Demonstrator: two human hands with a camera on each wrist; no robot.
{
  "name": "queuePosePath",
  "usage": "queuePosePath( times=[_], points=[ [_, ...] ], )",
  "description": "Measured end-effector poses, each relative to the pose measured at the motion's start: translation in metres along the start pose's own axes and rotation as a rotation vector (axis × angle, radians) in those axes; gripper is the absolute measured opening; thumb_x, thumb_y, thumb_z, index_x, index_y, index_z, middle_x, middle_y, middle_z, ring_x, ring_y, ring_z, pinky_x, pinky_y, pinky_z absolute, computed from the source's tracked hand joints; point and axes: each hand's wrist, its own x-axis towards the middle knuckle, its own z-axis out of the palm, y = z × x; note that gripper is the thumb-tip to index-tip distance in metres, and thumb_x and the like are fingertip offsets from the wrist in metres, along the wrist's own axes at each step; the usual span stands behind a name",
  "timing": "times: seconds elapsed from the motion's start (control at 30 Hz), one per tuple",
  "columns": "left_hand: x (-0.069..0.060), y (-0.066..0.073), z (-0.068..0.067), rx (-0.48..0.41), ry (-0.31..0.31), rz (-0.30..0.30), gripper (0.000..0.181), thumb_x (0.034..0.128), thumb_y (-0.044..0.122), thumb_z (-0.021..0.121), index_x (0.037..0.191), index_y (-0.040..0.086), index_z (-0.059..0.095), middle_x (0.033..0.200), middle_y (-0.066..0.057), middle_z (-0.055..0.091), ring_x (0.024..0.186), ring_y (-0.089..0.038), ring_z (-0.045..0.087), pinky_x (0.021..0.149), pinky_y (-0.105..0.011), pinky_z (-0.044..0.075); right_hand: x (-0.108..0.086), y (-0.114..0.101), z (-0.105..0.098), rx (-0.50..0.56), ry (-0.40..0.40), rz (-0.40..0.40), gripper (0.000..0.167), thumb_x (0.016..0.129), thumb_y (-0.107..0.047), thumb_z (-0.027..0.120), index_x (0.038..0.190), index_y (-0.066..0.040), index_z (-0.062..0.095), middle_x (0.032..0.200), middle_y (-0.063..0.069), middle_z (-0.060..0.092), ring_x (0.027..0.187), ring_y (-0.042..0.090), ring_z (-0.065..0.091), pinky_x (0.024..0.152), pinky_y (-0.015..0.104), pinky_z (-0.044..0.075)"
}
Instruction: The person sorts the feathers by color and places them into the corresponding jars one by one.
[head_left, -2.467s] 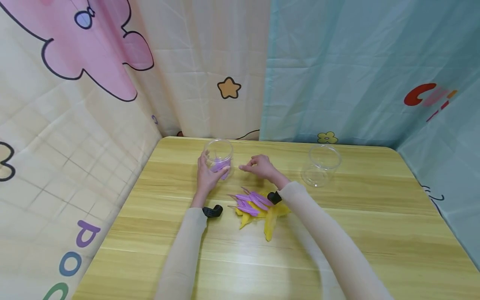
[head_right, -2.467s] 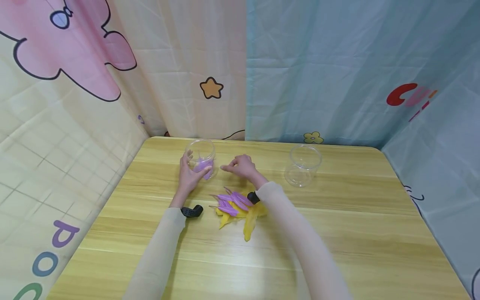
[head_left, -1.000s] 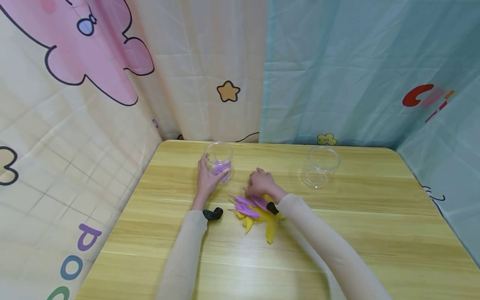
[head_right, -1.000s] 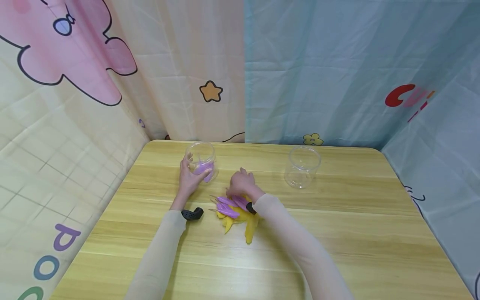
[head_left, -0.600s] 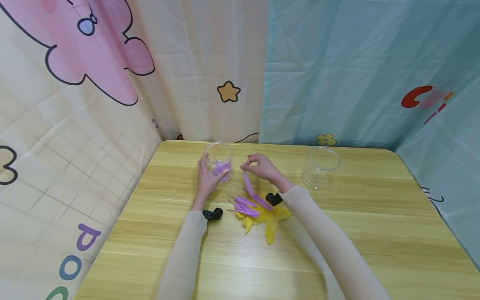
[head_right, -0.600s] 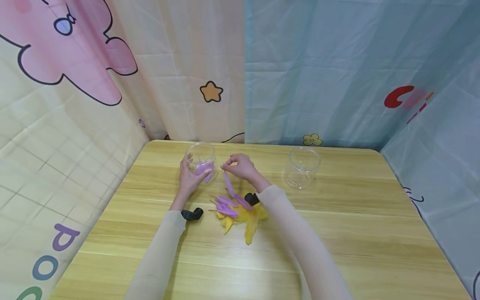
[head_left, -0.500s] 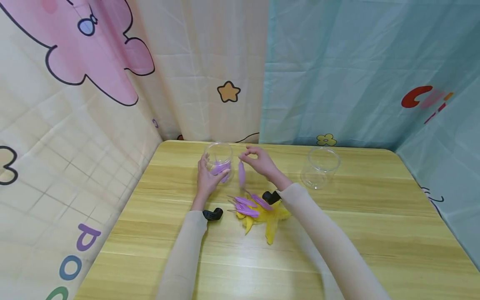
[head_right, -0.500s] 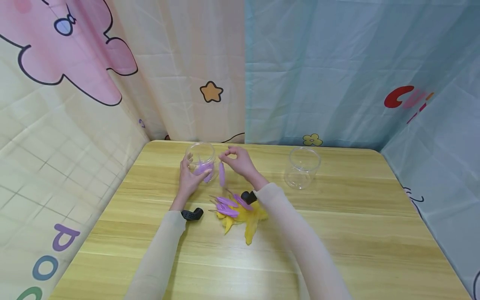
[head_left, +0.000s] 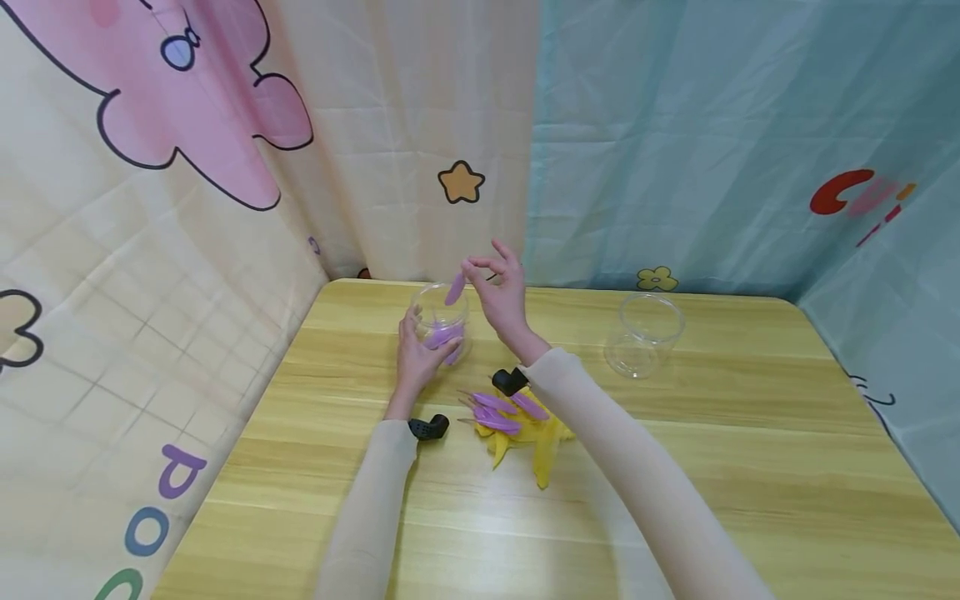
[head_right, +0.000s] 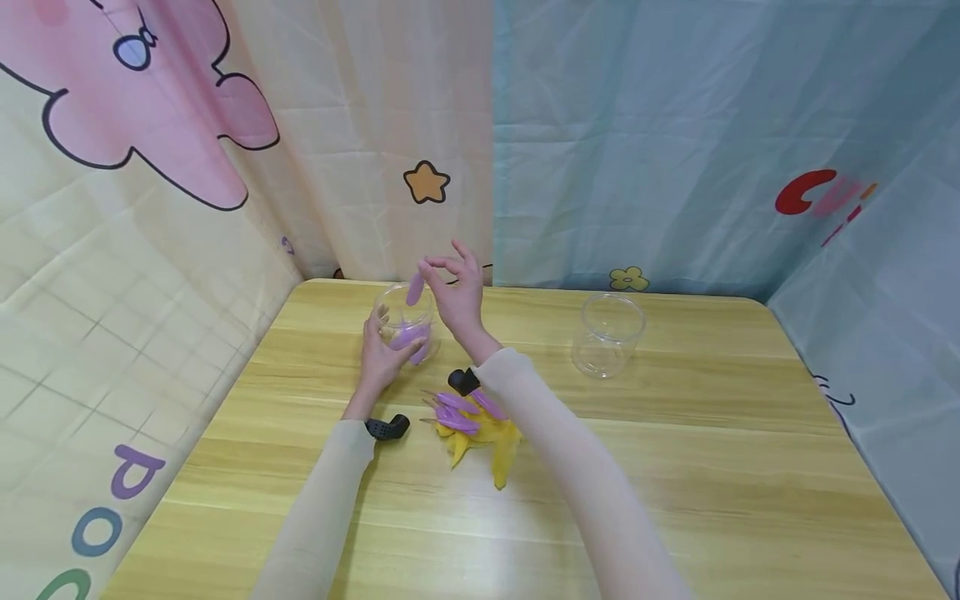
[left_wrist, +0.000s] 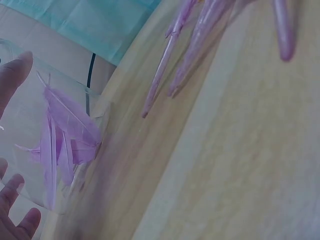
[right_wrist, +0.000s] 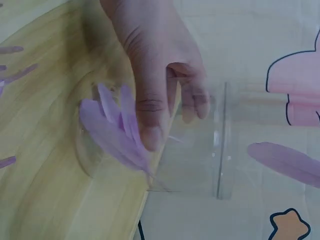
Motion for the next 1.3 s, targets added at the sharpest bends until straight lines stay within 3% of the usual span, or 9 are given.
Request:
queuePosePath(
  times=[0.1, 0.27, 0.4, 0.57, 0.73, 0.87, 1.0, 1.1, 1.3],
  points=[
    [0.0, -0.001, 0.001, 0.0, -0.003, 0.005, 0.103, 0.0691, 0.04, 0.084, 0.148, 0.012, 0.025, 0.143, -0.012, 0.033, 0.13, -0.033, 0.033, 0.107, -0.048, 0.027, -0.001, 0.009, 0.002, -0.091, -0.048, 0.026, 0.023, 0.086, -0.027, 0.072, 0.096, -0.006, 0.075, 0.145, 0.003, 0.039, 0.135, 0.025, 0.024, 0.108, 0.049, 0.017],
    [0.001, -0.001, 0.001, 0.011, -0.006, 0.011, 0.103, 0.0703, 0.041, 0.083, 0.148, 0.013, 0.022, 0.143, -0.012, 0.033, 0.13, -0.033, 0.033, 0.106, -0.048, 0.028, -0.007, 0.024, -0.004, -0.254, -0.198, 0.065, 0.027, 0.087, -0.028, 0.071, 0.106, -0.01, 0.073, 0.152, 0.008, 0.027, 0.14, 0.03, 0.012, 0.11, 0.053, 0.01],
    [0.002, 0.0, 0.001, 0.003, 0.003, 0.018, 0.102, 0.07, 0.039, 0.084, 0.148, 0.013, 0.024, 0.143, -0.012, 0.034, 0.13, -0.034, 0.034, 0.106, -0.049, 0.028, -0.012, 0.033, -0.017, -0.348, -0.273, 0.069, 0.029, 0.089, -0.028, 0.068, 0.108, -0.007, 0.072, 0.149, 0.015, 0.031, 0.139, 0.036, 0.013, 0.109, 0.056, 0.011],
    [0.003, 0.0, 0.002, -0.002, 0.001, 0.004, 0.101, 0.0699, 0.04, 0.084, 0.147, 0.012, 0.025, 0.143, -0.011, 0.033, 0.13, -0.033, 0.034, 0.106, -0.049, 0.028, -0.018, 0.042, -0.035, -0.526, -0.407, 0.146, 0.029, 0.087, -0.032, 0.069, 0.097, -0.006, 0.073, 0.145, 0.019, 0.037, 0.137, 0.04, 0.016, 0.106, 0.059, 0.017],
    [0.001, 0.001, 0.001, 0.002, -0.001, 0.002, 0.102, 0.0691, 0.042, 0.084, 0.146, 0.01, 0.025, 0.143, -0.011, 0.033, 0.13, -0.034, 0.034, 0.106, -0.049, 0.028, -0.027, 0.054, -0.049, -0.751, -0.618, 0.251, 0.029, 0.082, -0.042, 0.072, 0.081, -0.013, 0.072, 0.145, 0.018, 0.037, 0.139, 0.041, 0.01, 0.102, 0.064, 0.023],
    [0.0, 0.0, 0.001, 0.004, 0.001, 0.001, 0.103, 0.0683, 0.042, 0.084, 0.147, 0.009, 0.025, 0.143, -0.012, 0.033, 0.129, -0.035, 0.034, 0.106, -0.05, 0.029, -0.036, 0.063, -0.054, -0.848, -0.738, 0.287, 0.03, 0.08, -0.046, 0.073, 0.072, -0.017, 0.07, 0.139, 0.016, 0.047, 0.14, 0.038, 0.01, 0.102, 0.064, 0.023],
    [0.001, 0.0, 0.001, 0.008, -0.003, -0.001, 0.104, 0.0679, 0.042, 0.084, 0.147, 0.009, 0.025, 0.143, -0.012, 0.033, 0.129, -0.034, 0.034, 0.106, -0.05, 0.029, -0.045, 0.065, -0.056, -0.9, -0.781, 0.285, 0.032, 0.079, -0.046, 0.074, 0.066, -0.018, 0.07, 0.138, 0.015, 0.048, 0.14, 0.036, 0.01, 0.102, 0.064, 0.022],
    [0.001, 0.0, 0.001, 0.009, -0.002, 0.001, 0.104, 0.0684, 0.042, 0.084, 0.147, 0.01, 0.025, 0.143, -0.012, 0.033, 0.129, -0.034, 0.034, 0.106, -0.049, 0.028, -0.051, 0.064, -0.056, -0.929, -0.787, 0.282, 0.034, 0.079, -0.046, 0.073, 0.062, -0.017, 0.068, 0.144, 0.018, 0.04, 0.14, 0.038, 0.007, 0.103, 0.064, 0.02],
    [0.001, 0.001, 0.001, 0.013, 0.0, 0.0, 0.104, 0.0688, 0.04, 0.084, 0.148, 0.013, 0.023, 0.143, -0.012, 0.033, 0.13, -0.032, 0.034, 0.107, -0.047, 0.028, -0.059, 0.065, -0.055, -0.953, -0.788, 0.277, 0.036, 0.079, -0.048, 0.073, 0.06, -0.018, 0.064, 0.145, 0.017, 0.037, 0.141, 0.038, 0.004, 0.106, 0.063, 0.013]
  ],
)
